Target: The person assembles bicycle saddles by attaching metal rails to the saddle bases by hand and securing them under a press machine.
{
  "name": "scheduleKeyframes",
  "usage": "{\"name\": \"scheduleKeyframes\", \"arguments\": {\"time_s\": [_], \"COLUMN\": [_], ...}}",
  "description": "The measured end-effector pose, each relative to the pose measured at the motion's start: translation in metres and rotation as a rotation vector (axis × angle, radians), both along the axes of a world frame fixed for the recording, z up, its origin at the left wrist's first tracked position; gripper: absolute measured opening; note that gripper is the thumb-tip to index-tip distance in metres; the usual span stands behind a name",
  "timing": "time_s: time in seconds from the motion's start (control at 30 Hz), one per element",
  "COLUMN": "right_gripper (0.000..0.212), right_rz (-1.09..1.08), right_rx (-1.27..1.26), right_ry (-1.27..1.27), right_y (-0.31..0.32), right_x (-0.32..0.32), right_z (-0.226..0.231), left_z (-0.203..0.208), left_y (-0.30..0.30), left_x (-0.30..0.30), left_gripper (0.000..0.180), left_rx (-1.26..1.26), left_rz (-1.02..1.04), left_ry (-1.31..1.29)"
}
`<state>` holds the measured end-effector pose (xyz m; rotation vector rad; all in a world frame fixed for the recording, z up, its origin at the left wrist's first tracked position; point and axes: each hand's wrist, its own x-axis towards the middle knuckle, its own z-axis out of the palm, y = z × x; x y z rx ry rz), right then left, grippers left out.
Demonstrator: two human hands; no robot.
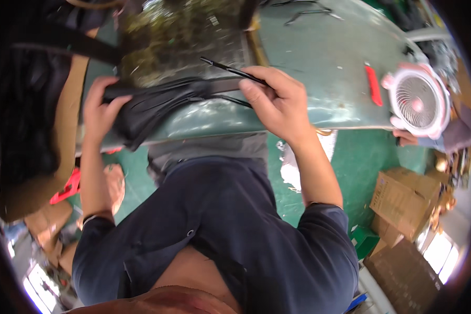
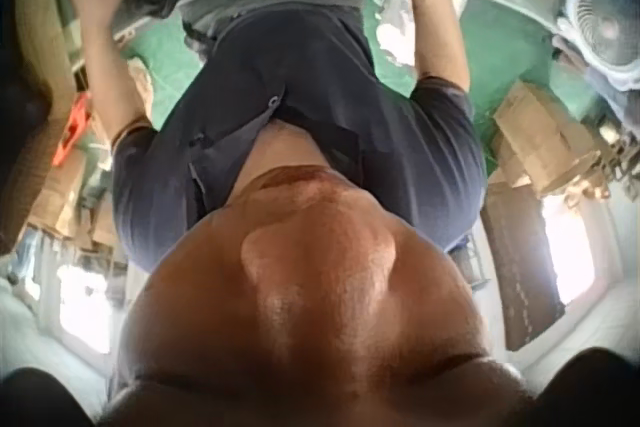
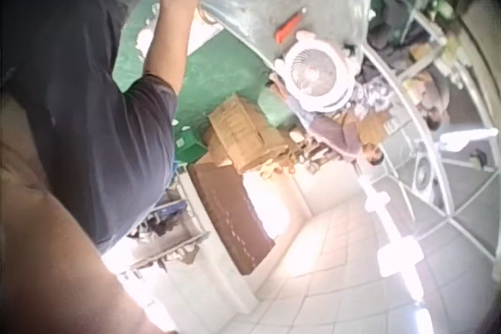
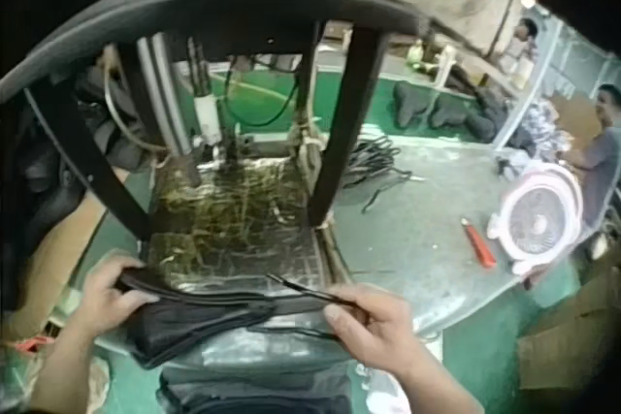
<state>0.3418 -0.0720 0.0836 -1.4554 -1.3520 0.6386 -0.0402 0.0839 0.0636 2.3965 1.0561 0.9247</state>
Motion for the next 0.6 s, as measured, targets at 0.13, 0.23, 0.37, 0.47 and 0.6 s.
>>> {"name": "scheduleKeyframes", "arguments": {"time_s": [0.13,0.23,0.37,0.47,0.6], "right_gripper": [0.016,0.017,0.015,0.013,0.012], "right_rz": [0.192,0.242,0.24,0.263,0.303], "right_rx": [0.181,0.156,0.181,0.199,0.219], "right_ry": [-0.207,-0.225,-0.288,-0.313,-0.434], "right_y": [0.017,0.027,0.041,0.049,0.048], "right_x": [-0.038,-0.052,-0.064,-0.071,-0.07], "right_z": [0.002,-0.008,-0.022,-0.028,-0.025], "left_z": [-0.01,-0.023,-0.034,-0.044,-0.056], "left_y": [-0.015,-0.015,-0.036,-0.037,-0.037], "left_x": [0.066,0.077,0.074,0.081,0.078], "left_gripper": [0.046,0.032,0.031,0.031,0.029], "left_rx": [0.083,0.053,-0.296,-0.235,-0.338], "left_rz": [0.124,0.175,0.246,0.356,0.372], "left_ry": [-0.151,-0.279,-0.5,-0.663,-0.71]}}
